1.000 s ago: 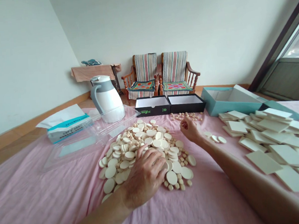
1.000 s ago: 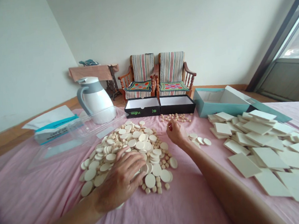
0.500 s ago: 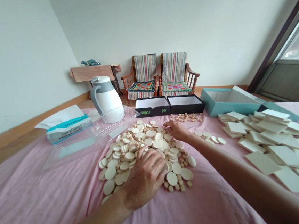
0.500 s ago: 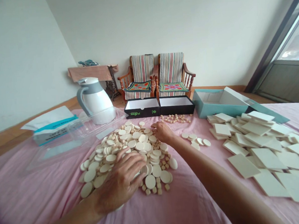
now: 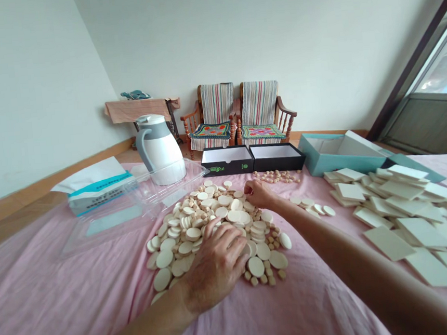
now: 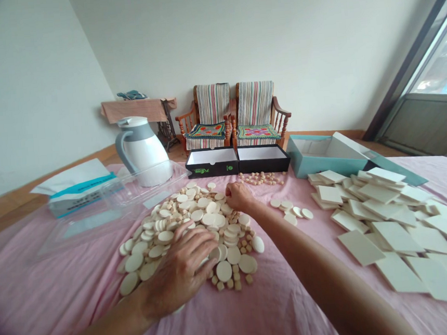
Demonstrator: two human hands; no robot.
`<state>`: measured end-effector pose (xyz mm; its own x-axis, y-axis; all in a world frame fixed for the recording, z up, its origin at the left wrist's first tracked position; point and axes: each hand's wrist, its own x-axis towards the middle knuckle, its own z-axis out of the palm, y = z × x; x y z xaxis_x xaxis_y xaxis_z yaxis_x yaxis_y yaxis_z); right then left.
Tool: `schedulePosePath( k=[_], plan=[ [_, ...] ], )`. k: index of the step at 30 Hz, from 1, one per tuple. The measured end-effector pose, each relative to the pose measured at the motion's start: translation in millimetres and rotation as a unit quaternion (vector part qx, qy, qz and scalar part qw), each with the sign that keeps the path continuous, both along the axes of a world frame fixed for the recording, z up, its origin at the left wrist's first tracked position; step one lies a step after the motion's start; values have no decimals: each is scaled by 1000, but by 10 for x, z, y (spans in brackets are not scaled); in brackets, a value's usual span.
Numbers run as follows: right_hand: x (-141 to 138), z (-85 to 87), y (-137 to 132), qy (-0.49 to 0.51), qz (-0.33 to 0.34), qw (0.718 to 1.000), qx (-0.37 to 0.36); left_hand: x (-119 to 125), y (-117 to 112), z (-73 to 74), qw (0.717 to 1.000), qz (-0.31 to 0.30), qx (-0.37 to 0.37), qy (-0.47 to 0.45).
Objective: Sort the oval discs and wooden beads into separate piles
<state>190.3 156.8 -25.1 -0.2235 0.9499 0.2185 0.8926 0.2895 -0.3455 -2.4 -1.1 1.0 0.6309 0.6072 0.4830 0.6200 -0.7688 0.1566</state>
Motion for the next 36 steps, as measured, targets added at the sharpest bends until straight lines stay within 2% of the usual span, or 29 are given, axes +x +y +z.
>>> schedulePosePath(
  k=[3,6,11,14,16,18,22,26,29,31,36],
  plan=[
    [-7,11,30,-3,2,1000,-7,1,2,-4,1000,2,3,-2],
    [44,15,75,-4,-32,999,14,0,-2,-2,1000,-2,-1,-6],
    [364,69,168,-7,-136,988,66,-3,-8,0,1000,-6,-7,-10],
    [544,137,205,-11,-170,982,81,-6,-5,2,1000,-8,-4,-10],
    [572,164,207,-19,-157,984,79,-9,-1,3,1000,-9,-3,-7],
    [523,154,190,-30,-116,991,63,-12,2,3,1000,-11,-3,-4],
    [363,47,150,-55,-40,997,31,-14,1,6,1000,-8,4,-2],
    [370,-3,153,-68,-44,996,24,-13,-2,10,1000,-7,9,-2],
    [433,62,149,-67,-80,993,46,-16,1,7,1000,-12,8,-3],
    [430,130,118,-57,-81,994,51,-18,2,6,1000,-14,6,-3],
    [225,233,-28,-20,16,999,-38,-14,-3,12,1000,-8,3,-1]
  ],
)
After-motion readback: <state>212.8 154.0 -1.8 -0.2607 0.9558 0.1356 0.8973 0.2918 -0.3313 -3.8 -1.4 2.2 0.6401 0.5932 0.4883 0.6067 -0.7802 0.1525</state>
